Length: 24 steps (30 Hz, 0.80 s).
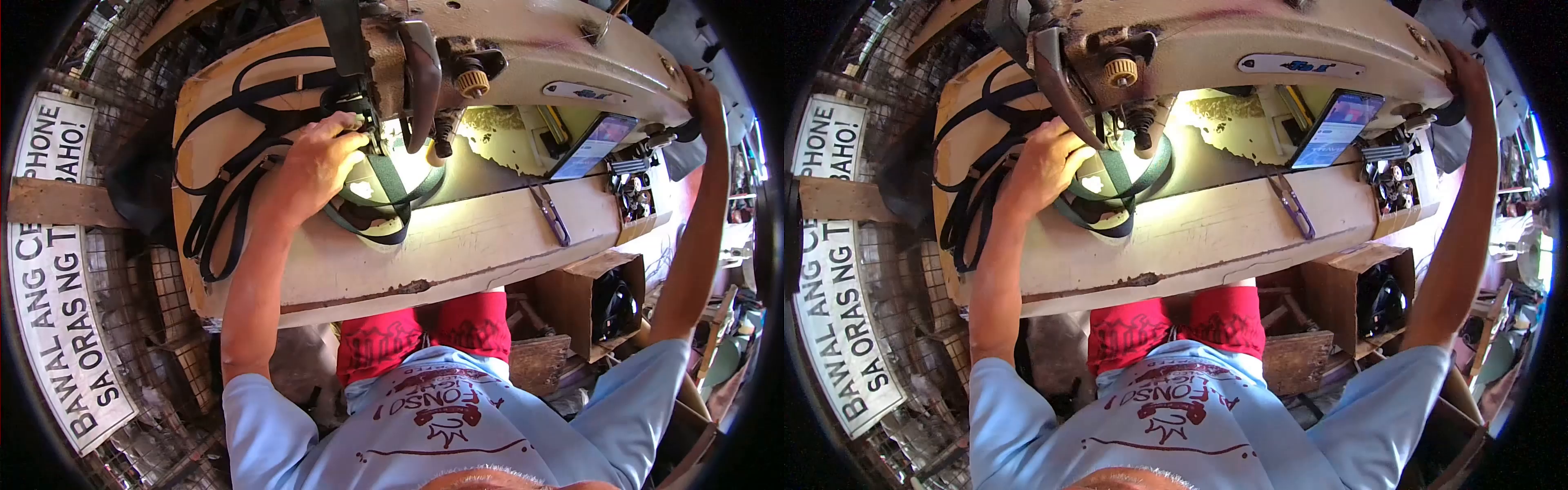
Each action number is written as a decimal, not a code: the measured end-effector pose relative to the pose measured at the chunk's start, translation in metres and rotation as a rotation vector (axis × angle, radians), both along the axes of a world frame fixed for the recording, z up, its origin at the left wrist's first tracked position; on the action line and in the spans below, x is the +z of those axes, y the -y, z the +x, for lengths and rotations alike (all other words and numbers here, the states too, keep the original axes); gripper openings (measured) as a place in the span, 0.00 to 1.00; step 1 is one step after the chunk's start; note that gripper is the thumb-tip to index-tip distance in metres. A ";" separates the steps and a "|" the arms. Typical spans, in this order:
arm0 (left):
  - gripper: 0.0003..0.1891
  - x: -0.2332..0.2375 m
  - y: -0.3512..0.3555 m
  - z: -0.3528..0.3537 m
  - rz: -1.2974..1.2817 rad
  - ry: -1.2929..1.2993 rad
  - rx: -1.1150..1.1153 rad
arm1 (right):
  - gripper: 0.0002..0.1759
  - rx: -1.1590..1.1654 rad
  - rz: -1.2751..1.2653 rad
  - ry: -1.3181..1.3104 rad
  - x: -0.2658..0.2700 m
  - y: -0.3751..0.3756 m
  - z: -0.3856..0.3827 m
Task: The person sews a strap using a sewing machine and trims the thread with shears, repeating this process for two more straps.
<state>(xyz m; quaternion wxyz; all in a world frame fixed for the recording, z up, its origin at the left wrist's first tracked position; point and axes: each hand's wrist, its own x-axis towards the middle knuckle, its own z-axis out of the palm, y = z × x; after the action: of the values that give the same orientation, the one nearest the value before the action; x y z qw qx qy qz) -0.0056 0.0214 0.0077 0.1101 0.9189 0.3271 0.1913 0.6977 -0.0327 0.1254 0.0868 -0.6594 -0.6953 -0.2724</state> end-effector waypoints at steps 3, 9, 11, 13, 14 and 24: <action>0.14 -0.006 -0.003 0.000 -0.051 0.046 -0.003 | 0.22 -0.144 0.350 -0.252 -0.069 0.063 -0.039; 0.12 -0.004 0.002 0.004 -0.028 0.060 0.027 | 0.24 -0.321 0.547 -0.654 -0.074 0.092 -0.083; 0.12 -0.001 0.001 0.002 -0.034 0.048 0.038 | 0.24 -0.169 0.367 -0.456 -0.026 0.057 -0.048; 0.12 -0.002 0.001 0.002 -0.023 0.045 0.044 | 0.24 -0.181 0.107 -0.596 0.011 0.015 -0.018; 0.12 -0.003 0.002 0.003 -0.012 0.046 0.043 | 0.24 -0.117 0.060 -0.638 0.010 0.008 -0.012; 0.12 -0.001 0.001 0.004 0.019 0.020 0.059 | 0.28 0.001 0.613 -1.305 -0.131 0.075 -0.110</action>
<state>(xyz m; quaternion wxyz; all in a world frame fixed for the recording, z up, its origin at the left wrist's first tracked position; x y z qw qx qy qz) -0.0019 0.0208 0.0064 0.0990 0.9079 0.3509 0.2069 0.5873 -0.1078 -0.0058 0.6658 -0.6335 -0.3941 -0.0057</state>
